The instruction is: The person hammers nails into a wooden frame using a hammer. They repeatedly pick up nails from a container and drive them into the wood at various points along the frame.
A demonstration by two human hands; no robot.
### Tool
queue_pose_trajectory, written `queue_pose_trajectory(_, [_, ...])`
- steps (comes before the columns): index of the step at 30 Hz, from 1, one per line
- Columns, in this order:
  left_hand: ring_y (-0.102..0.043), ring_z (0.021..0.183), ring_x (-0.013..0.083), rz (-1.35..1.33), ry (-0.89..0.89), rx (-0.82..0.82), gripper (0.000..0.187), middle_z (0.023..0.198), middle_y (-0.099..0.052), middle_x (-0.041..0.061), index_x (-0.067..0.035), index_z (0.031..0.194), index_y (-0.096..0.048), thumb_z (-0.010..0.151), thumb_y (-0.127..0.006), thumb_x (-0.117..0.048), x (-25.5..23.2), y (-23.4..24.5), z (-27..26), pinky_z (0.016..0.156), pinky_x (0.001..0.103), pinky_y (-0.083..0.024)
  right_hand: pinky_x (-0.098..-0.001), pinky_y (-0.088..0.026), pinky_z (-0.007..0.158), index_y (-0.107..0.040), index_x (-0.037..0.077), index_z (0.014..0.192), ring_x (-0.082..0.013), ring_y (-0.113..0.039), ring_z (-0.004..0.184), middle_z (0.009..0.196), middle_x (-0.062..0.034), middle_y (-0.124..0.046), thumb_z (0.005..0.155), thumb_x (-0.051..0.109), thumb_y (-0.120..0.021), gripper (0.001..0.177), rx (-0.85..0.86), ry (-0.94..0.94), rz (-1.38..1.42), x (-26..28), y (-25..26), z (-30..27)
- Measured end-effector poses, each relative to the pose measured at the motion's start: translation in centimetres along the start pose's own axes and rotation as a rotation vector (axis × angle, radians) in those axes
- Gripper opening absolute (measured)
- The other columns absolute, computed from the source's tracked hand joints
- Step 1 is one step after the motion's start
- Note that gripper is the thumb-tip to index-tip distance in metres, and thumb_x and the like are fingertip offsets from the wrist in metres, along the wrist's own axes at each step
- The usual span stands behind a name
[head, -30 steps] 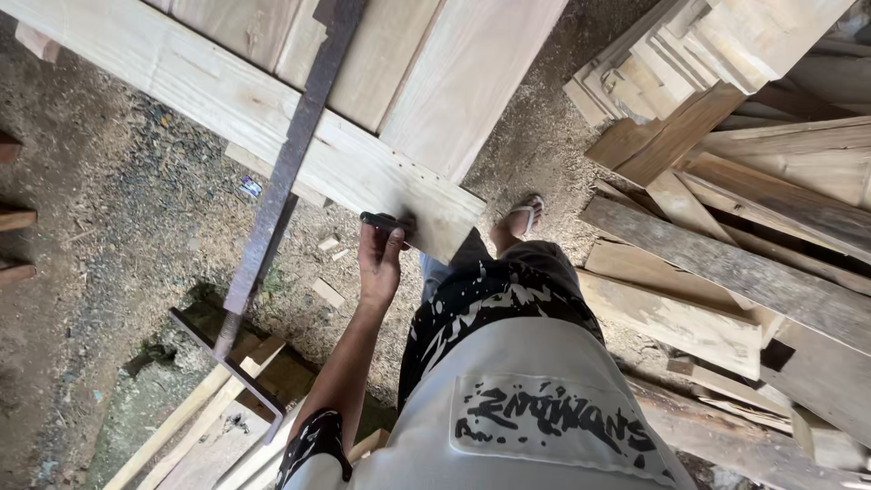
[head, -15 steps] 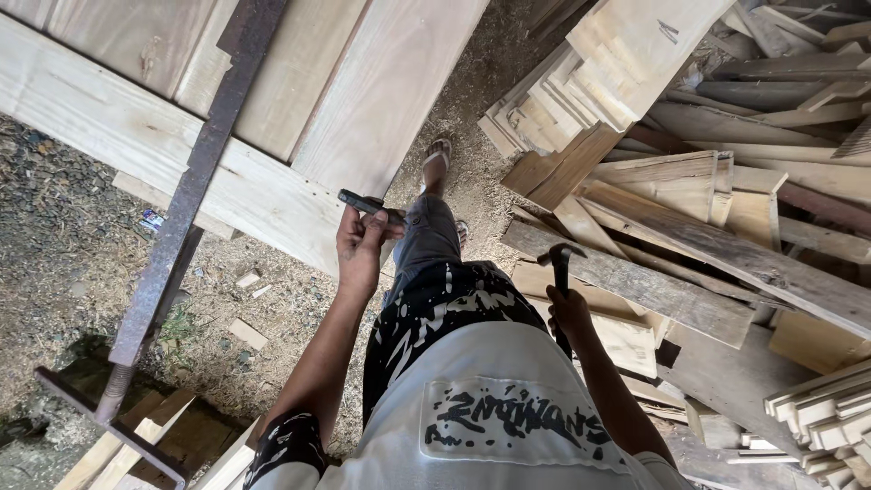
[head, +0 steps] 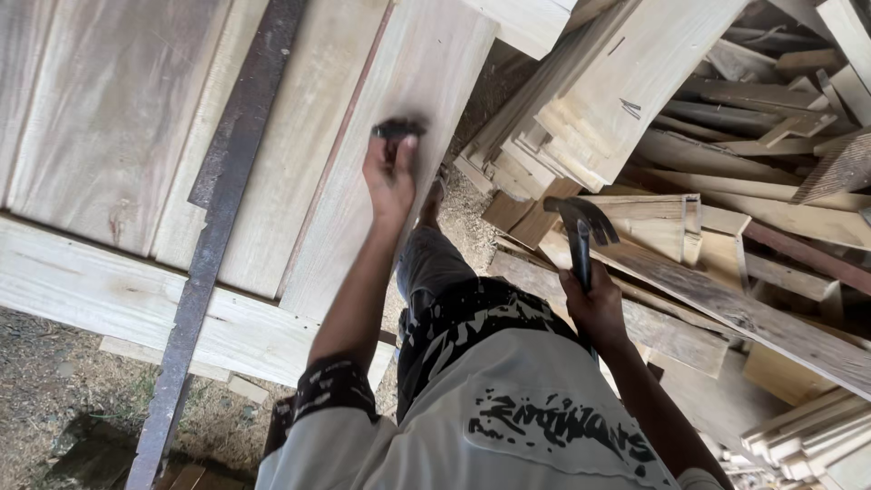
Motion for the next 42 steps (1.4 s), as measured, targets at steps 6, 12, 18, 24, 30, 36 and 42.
queue_pose_trajectory(6, [-0.070, 0.100, 0.0144, -0.085, -0.120, 0.071, 0.025, 0.112, -0.077, 0.009, -0.004, 0.129, -0.067, 0.105, -0.068, -0.007, -1.3, -6.1, 11.8, 0.089, 0.027, -0.056, -0.0357, -0.048, 0.048, -0.056, 0.003, 0.098, -0.0194, -0.062, 0.051, 0.063, -0.0100, -0.062, 0.098, 0.023, -0.069, 0.024, -0.022, 0.260, -0.083, 7.6, 0.4, 6.3])
queue_pose_trajectory(12, [-0.069, 0.114, 0.0181, -0.116, -0.229, 0.068, 0.025, 0.121, -0.076, 0.010, -0.003, 0.134, -0.064, 0.109, -0.066, -0.007, -1.9, -8.6, 16.0, 0.104, 0.031, -0.054, -0.0395, -0.049, 0.047, -0.055, 0.000, 0.110, -0.0263, -0.064, 0.050, 0.064, -0.0141, -0.063, 0.096, 0.020, -0.069, 0.028, 0.012, 0.302, -0.044, 11.8, -0.2, 9.6])
queue_pose_trajectory(18, [-0.072, 0.104, 0.0159, 0.127, -0.165, 0.123, 0.024, 0.113, -0.077, 0.010, -0.004, 0.132, -0.062, 0.108, -0.063, -0.010, -1.8, -8.0, 18.4, 0.094, 0.028, -0.057, -0.0408, -0.049, 0.048, -0.054, 0.000, 0.112, -0.0302, -0.065, 0.052, 0.066, -0.0157, -0.064, 0.098, 0.019, -0.069, 0.028, 0.065, 0.336, -0.016, 14.5, -1.1, 12.5])
queue_pose_trajectory(24, [-0.074, 0.107, 0.0191, 0.230, -0.221, 0.152, 0.022, 0.117, -0.076, 0.014, -0.004, 0.127, -0.064, 0.105, -0.064, -0.006, -3.3, -9.0, 18.6, 0.091, 0.029, -0.058, -0.0393, -0.053, 0.047, -0.054, -0.004, 0.117, -0.0293, -0.067, 0.054, 0.070, -0.0154, -0.066, 0.096, 0.015, -0.066, 0.031, 0.074, 0.506, -0.039, 19.4, -1.6, 14.9])
queue_pose_trajectory(30, [-0.074, 0.113, 0.0224, 0.290, -0.254, 0.182, 0.023, 0.123, -0.075, 0.013, -0.007, 0.127, -0.066, 0.104, -0.067, -0.008, -1.1, -9.3, 18.8, 0.096, 0.033, -0.062, -0.0387, -0.053, 0.052, -0.055, -0.004, 0.109, -0.0266, -0.066, 0.058, 0.073, -0.0135, -0.065, 0.096, 0.020, -0.070, 0.031, 0.065, 0.778, -0.131, 24.5, -2.3, 15.5])
queue_pose_trajectory(36, [-0.075, 0.113, 0.0210, 0.386, -0.185, 0.143, 0.023, 0.122, -0.076, 0.011, -0.009, 0.127, -0.067, 0.104, -0.066, -0.008, 0.4, -8.9, 18.8, 0.092, 0.032, -0.064, -0.0378, -0.052, 0.052, -0.051, -0.015, 0.126, -0.0246, -0.063, 0.058, 0.072, -0.0113, -0.064, 0.092, 0.020, -0.071, 0.053, 0.167, 0.846, -0.133, 28.9, -2.1, 16.0])
queue_pose_trajectory(42, [-0.074, 0.117, 0.0222, 0.320, -0.248, 0.205, 0.024, 0.128, -0.074, 0.012, -0.009, 0.131, -0.063, 0.108, -0.060, -0.004, -0.5, -9.2, 18.7, 0.096, 0.031, -0.064, -0.0350, -0.049, 0.049, -0.052, -0.007, 0.110, -0.0225, -0.060, 0.056, 0.083, -0.0201, -0.065, 0.092, 0.019, -0.073, 0.039, 0.139, 0.913, -0.080, 30.7, -1.5, 15.9])
Point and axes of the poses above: each hand's wrist, its own z-axis towards the middle knuckle, its own y-axis out of the back of the hand, x = y × z, the point moved 8 cm from there along z, towards the middle knuckle
